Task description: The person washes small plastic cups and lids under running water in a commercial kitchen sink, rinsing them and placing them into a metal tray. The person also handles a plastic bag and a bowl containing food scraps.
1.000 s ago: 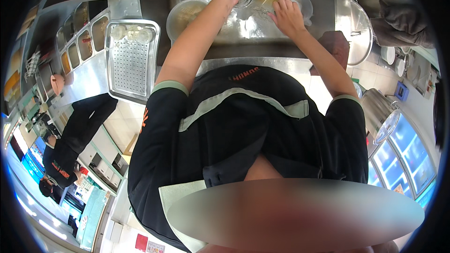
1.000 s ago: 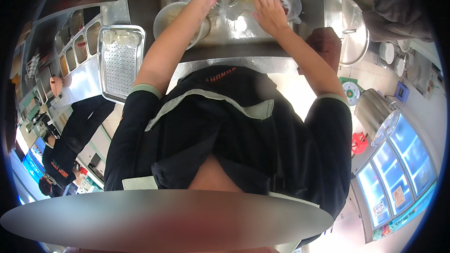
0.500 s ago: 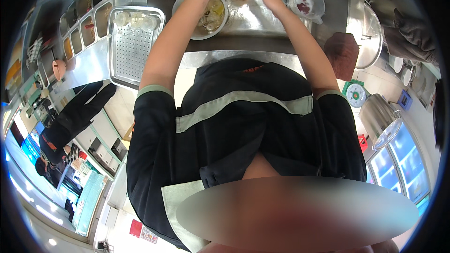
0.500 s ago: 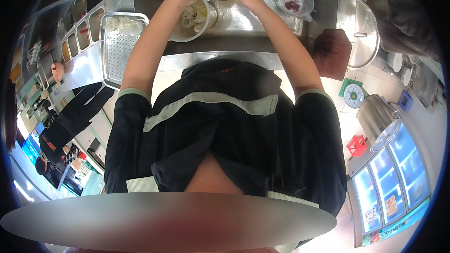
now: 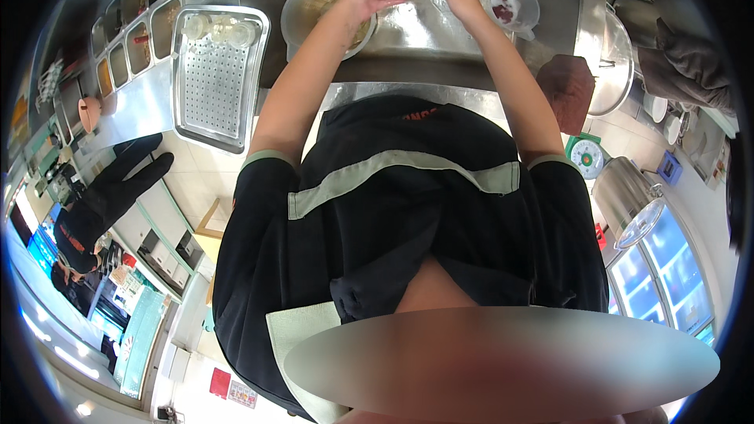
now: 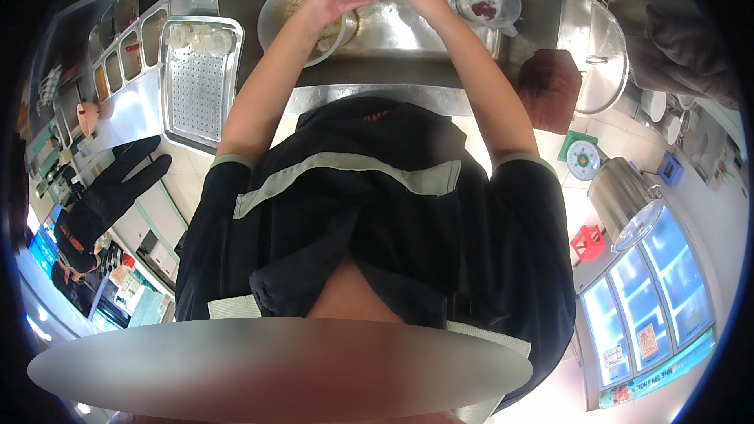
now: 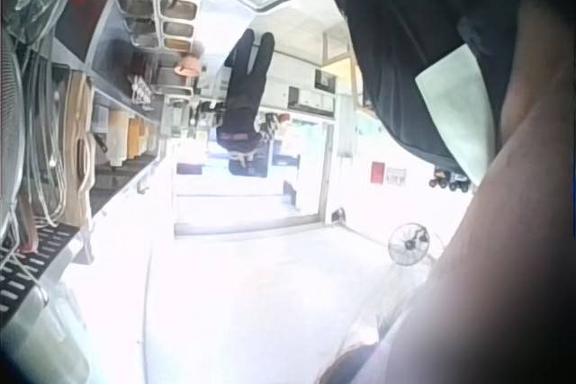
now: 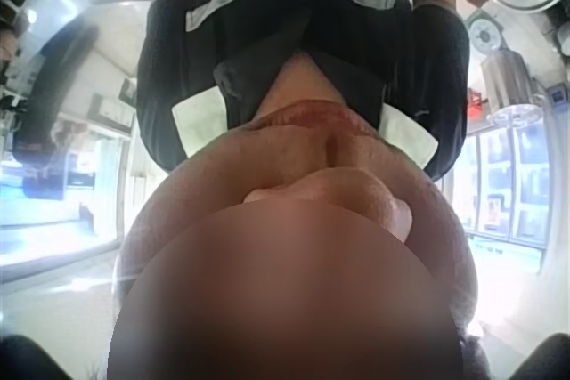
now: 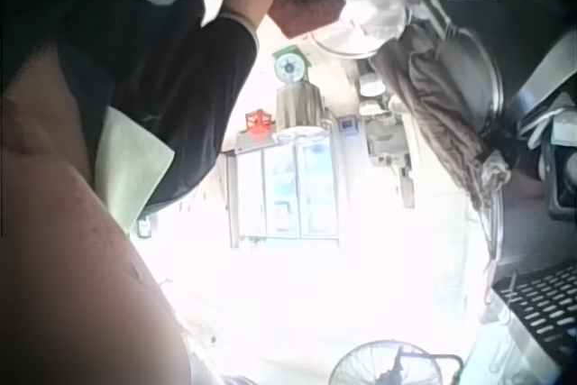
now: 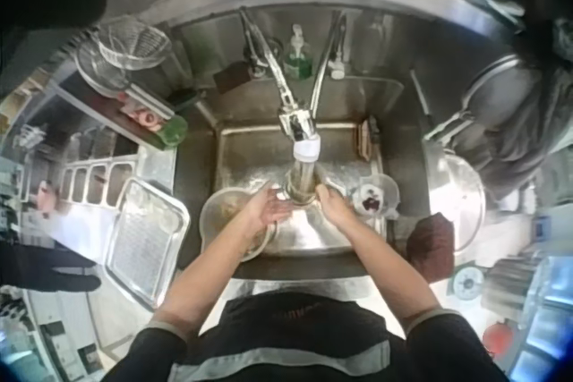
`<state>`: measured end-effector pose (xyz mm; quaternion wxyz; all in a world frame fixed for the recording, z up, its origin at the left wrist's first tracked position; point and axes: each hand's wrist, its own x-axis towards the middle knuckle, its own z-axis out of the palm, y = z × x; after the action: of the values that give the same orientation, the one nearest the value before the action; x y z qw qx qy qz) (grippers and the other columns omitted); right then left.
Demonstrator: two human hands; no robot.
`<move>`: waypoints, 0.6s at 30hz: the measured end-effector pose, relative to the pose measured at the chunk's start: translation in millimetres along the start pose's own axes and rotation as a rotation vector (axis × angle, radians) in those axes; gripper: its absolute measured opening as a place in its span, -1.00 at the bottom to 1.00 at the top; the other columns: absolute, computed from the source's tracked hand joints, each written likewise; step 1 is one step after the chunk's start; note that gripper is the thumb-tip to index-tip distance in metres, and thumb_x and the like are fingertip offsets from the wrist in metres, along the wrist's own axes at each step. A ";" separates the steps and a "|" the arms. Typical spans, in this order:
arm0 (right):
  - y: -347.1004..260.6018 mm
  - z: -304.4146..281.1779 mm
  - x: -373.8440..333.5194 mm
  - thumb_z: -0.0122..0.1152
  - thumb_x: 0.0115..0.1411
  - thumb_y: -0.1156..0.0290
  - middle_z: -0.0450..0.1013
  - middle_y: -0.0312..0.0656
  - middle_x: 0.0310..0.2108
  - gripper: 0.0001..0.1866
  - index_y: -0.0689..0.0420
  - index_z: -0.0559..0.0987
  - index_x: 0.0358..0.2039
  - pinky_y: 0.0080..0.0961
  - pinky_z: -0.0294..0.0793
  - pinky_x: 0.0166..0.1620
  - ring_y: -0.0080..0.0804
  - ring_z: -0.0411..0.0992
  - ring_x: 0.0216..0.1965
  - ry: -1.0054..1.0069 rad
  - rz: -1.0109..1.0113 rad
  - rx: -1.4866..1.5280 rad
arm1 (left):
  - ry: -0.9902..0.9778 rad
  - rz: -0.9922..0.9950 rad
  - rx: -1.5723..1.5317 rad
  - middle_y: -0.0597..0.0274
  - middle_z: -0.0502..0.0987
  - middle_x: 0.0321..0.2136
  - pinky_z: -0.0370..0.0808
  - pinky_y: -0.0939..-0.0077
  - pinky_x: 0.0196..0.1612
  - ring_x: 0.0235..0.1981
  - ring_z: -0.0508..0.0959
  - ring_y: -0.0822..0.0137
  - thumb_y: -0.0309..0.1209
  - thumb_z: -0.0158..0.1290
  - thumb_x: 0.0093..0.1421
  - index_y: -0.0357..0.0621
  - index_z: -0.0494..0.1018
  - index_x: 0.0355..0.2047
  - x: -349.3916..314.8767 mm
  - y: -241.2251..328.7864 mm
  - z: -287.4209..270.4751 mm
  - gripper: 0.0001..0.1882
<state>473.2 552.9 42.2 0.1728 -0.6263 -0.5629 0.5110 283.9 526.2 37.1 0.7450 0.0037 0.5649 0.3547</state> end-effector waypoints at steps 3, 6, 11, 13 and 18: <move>-1.2 3.3 -7.9 -0.18 0.12 0.14 0.38 0.02 -0.21 -0.53 0.32 0.49 -0.30 -0.49 0.17 0.01 -0.21 0.28 -0.10 -0.050 -0.078 0.084 | -0.060 -0.099 -0.214 0.06 0.47 -0.27 0.49 0.37 -0.29 -0.31 0.51 0.16 -0.05 -0.15 0.17 -0.19 0.35 -0.12 1.6 0.3 29.2 -0.53; 12.5 13.1 -7.9 -0.14 0.14 0.18 0.31 0.02 -0.13 -0.56 0.35 0.48 -0.28 -0.48 0.11 0.07 -0.24 0.18 0.02 -0.006 -0.256 0.009 | -0.312 -0.037 -0.225 0.07 0.50 -0.30 0.51 0.23 -0.29 -0.30 0.52 0.09 0.06 -0.26 0.17 -0.15 0.37 -0.13 23.7 -3.4 28.4 -0.46; 13.3 11.8 -13.1 -0.06 0.13 0.18 0.27 0.04 -0.13 -0.57 0.36 0.49 -0.28 -0.43 0.13 0.08 -0.17 0.19 0.00 -0.001 -0.167 0.221 | -0.345 0.004 -0.126 0.08 0.51 -0.31 0.53 0.17 -0.29 -0.31 0.53 0.11 0.06 -0.32 0.19 -0.12 0.40 -0.21 34.4 5.4 42.8 -0.47; 8.5 -1.6 -12.9 -0.04 0.14 0.19 0.28 0.04 -0.14 -0.58 0.36 0.47 -0.28 -0.40 0.16 0.07 -0.13 0.23 -0.04 -0.068 -0.066 0.252 | -0.268 -0.011 -0.042 0.09 0.52 -0.35 0.54 0.22 -0.35 -0.35 0.54 0.13 0.01 -0.29 0.19 -0.12 0.42 -0.25 26.8 10.8 53.0 -0.51; 4.7 -6.9 -6.2 -0.02 0.13 0.27 0.33 0.00 -0.21 -0.68 0.32 0.44 -0.31 -0.35 0.29 -0.07 -0.11 0.31 -0.14 0.349 -0.565 -0.341 | -0.498 0.032 -0.280 0.09 0.53 -0.46 0.55 0.36 -0.44 -0.44 0.55 0.17 -0.01 -0.19 0.15 -0.17 0.42 -0.29 74.6 -10.5 23.6 -0.54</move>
<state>482.4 548.5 44.1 0.2934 -0.5437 -0.7526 0.2278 317.6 567.4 -21.2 0.8484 -0.0034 0.3100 0.4291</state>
